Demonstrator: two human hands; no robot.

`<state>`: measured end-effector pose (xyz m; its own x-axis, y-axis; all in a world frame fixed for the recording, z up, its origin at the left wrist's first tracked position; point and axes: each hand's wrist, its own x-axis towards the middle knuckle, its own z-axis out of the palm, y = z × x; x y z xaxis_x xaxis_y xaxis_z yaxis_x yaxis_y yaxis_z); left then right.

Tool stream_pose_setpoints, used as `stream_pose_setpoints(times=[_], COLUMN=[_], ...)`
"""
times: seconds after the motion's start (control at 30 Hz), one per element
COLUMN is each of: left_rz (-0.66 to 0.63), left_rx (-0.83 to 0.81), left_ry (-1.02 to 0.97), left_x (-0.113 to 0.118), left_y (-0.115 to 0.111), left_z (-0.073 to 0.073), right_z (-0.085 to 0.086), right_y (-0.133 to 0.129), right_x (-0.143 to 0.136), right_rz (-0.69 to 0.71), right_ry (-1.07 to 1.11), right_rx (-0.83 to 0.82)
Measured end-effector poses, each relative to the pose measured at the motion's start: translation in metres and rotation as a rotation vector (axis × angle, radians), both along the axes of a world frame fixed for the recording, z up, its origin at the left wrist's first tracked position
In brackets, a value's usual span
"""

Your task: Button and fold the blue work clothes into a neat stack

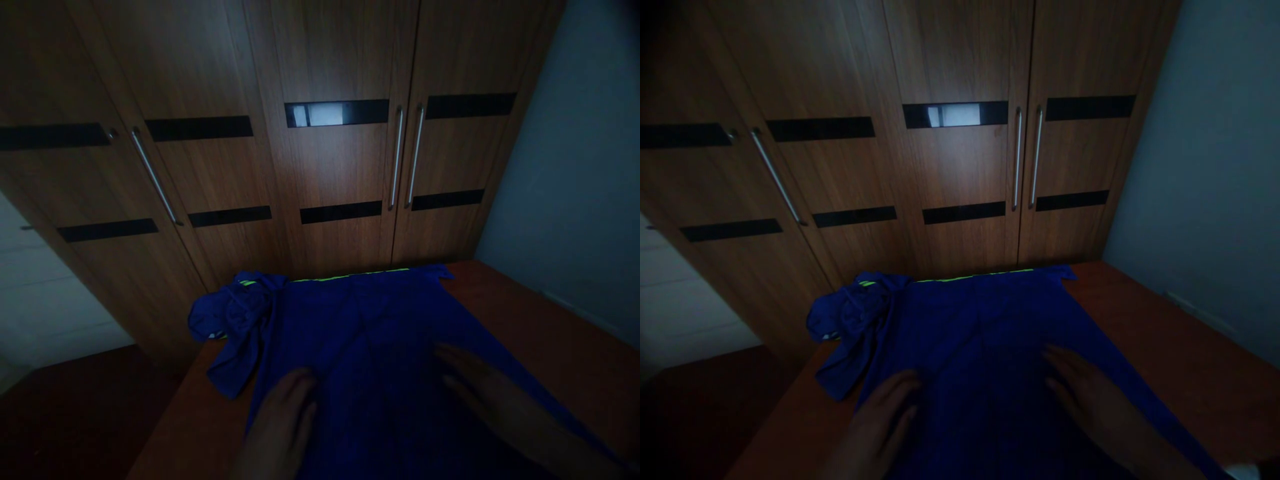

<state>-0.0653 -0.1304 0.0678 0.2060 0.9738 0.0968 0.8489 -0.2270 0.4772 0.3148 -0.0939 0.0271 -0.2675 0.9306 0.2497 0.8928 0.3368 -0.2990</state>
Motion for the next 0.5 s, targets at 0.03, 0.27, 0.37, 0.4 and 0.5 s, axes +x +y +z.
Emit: stream_pose_setpoints(times=[0.03,0.27,0.37,0.4,0.5], left_rz=[-0.091,-0.198,-0.092,-0.046,0.038], left_rx=[0.015,0.048,0.05,0.052,0.079], left_ry=[0.064,0.322,0.373,0.393,0.452], left_x=[0.013,0.008,-0.022,-0.03,-0.05], left_y=[0.009,0.042,0.041,0.04,0.035], left_z=[-0.004,-0.04,-0.045,-0.046,-0.051], right_z=[-0.001,-0.027,-0.043,-0.048,-0.064], right_y=[0.01,0.04,0.046,0.048,0.053], right_x=[-0.021,-0.094,-0.062,-0.046,0.013], right_rz=[0.077,0.282,0.228,0.181,0.027], right_ry=[-0.005,-0.083,-0.122,-0.136,-0.167], right_rx=[-0.019,-0.047,-0.039,-0.025,0.03])
